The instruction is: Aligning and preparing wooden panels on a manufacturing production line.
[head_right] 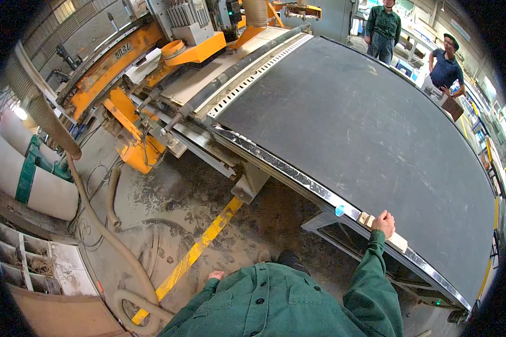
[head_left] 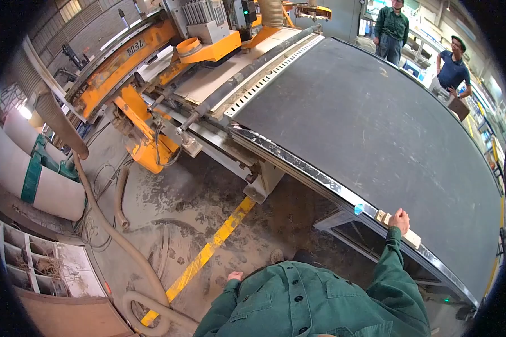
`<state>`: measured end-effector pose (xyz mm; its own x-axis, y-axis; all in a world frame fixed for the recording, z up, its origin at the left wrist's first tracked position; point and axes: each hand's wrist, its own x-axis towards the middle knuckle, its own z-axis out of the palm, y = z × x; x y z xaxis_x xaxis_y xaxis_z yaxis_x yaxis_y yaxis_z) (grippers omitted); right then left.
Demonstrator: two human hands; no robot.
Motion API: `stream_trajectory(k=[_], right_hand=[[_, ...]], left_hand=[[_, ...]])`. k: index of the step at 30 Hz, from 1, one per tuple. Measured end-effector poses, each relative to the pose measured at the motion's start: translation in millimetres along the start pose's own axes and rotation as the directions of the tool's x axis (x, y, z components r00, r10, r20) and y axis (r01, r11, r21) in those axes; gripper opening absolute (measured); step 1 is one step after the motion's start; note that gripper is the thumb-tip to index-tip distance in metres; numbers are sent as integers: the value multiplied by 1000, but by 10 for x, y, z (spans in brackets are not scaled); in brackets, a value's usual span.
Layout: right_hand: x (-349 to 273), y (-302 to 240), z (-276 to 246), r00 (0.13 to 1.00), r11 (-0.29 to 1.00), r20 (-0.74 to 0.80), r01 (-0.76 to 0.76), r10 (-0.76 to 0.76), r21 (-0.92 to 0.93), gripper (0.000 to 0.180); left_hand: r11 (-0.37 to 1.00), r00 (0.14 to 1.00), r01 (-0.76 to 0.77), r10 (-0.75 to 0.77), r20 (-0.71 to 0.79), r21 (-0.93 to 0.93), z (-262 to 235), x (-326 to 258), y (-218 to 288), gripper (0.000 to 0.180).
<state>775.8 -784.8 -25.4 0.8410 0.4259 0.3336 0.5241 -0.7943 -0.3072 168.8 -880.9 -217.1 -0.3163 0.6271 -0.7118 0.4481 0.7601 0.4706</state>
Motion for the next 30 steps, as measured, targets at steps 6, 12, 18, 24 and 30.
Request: stream_trajectory(k=[6,12,18,24,30], right_hand=[[-2,-3,-17,1000,1000,-5,-8,8,-15,34],[-32,-94,-52,1000,1000,-23,10,-10,-13,32],[-33,-83,-66,1000,1000,-15,8,-8,2,32],[-18,-63,-65,999,999,-7,32,-32,-17,32],[-20,-74,-80,999,999,6,32,-32,-12,33]], left_hand=[[1000,1000,16,-16,-1,-22,29,67,-57,30],[1000,1000,18,-18,15,17,63,217,-259,31],[1000,1000,12,-11,24,-7,67,176,-213,31],[999,999,30,-30,44,11,52,136,-157,30],[999,999,29,-29,17,36,45,86,-91,29]])
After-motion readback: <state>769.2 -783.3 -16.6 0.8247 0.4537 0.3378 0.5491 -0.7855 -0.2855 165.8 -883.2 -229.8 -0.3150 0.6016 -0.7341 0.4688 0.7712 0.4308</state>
